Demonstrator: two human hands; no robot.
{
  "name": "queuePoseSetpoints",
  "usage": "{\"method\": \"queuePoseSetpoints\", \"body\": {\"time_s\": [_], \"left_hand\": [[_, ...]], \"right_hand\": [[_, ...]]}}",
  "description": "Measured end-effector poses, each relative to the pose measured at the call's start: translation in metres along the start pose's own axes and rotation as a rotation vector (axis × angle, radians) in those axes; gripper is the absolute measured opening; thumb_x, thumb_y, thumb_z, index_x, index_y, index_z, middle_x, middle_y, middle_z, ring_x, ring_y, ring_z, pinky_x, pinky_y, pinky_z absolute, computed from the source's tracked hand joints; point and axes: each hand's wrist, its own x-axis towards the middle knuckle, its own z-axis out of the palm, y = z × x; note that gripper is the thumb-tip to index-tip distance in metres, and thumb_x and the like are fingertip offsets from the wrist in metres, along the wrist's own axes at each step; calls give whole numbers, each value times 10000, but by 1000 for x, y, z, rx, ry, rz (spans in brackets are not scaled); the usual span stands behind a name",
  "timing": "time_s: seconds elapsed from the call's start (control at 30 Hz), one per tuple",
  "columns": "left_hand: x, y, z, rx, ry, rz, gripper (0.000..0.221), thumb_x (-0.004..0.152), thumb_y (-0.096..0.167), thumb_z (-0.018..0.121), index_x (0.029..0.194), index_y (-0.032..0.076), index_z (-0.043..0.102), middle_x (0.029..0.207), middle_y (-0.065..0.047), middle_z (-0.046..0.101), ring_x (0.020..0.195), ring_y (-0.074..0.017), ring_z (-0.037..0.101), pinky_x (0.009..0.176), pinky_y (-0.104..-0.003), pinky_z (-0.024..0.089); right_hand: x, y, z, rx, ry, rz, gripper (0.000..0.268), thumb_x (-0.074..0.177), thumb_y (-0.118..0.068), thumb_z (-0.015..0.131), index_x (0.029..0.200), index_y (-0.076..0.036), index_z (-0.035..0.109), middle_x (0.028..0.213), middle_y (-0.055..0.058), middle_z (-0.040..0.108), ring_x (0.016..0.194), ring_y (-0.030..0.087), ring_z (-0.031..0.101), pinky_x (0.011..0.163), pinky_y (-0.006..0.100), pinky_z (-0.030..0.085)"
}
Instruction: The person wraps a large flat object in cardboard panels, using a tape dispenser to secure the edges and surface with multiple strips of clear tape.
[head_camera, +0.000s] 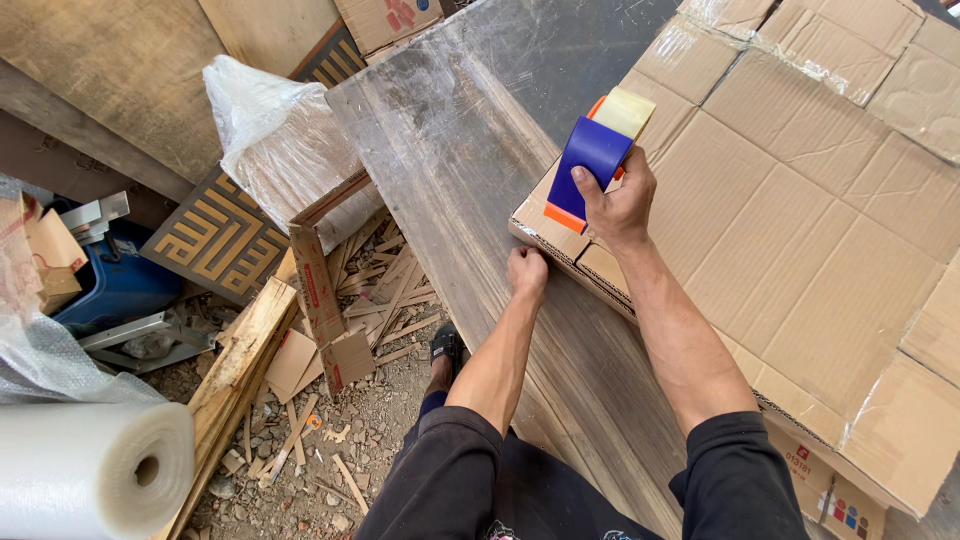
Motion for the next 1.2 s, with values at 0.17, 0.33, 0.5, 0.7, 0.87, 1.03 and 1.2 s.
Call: {"method": "queuePoseSetpoints", "body": {"time_s": [0.17, 0.33, 0.5, 0.7, 0.87, 1.03, 1.2], "left_hand": [[-41, 37, -20, -154, -20, 53, 348, 919, 306, 558, 1218, 146, 638, 1174, -177, 697, 1213, -368, 644, 1011, -478, 524], [-38, 73, -48, -829, -197, -127, 335, 766, 176, 604, 1068, 39, 654, 911, -113, 635, 790, -297, 719, 603, -478, 569], [-72, 105, -87, -752, -372, -72, 1333, 760, 788, 777, 1590, -14, 111, 1330, -337, 475, 1265, -465, 534, 1032, -607, 421], [-57, 93, -90, -589, -433, -4, 1215, 793, 636, 827, 1651, 153, 115, 1263, -270, 493, 1088, -405, 605, 749, -429, 530], [-70, 35, -99, -561, -450, -4, 886, 841, 508, 798, 1508, 109, 373, 1051, -153, 509, 814, -285, 657, 593, -348, 579], [-143, 41, -143, -419, -361, -33, 1047, 834, 560, 770, 1632, 106, 269, 1413, -366, 462, 1099, -448, 688, 861, -464, 603], [-202, 68, -164, -91, -258, 336, 1497, 576, 644, 914, 1649, 60, 49, 1609, -347, 134, 1487, -565, 213, 1230, -658, 202]], "right_hand": [[3, -1, -4, 39, 4, 9, 421, 907, -337, 869, 950, -18, 597, 752, 180, 594, 706, 316, 633, 712, 409, 511], [6, 5, -5, 31, -2, 5, 440, 889, -355, 874, 950, -19, 596, 756, 200, 603, 717, 364, 658, 716, 429, 521], [8, -1, -8, 52, -4, 38, 416, 911, -317, 861, 952, -13, 581, 758, 195, 584, 722, 337, 654, 718, 418, 519], [12, -23, -12, 150, -15, 140, 336, 942, -254, 807, 985, -28, 562, 776, 149, 572, 749, 234, 631, 729, 386, 523], [-13, 3, 0, 218, 29, 328, 255, 948, -239, 719, 981, -53, 548, 769, 85, 563, 730, 194, 593, 669, 367, 497], [-57, 24, 6, 31, 23, 354, 444, 832, -357, 850, 958, -51, 554, 726, 198, 565, 674, 346, 651, 585, 422, 480], [-60, 20, 2, -24, 62, 339, 462, 804, -363, 851, 1005, -64, 562, 732, 178, 578, 685, 325, 663, 600, 419, 500]]}}
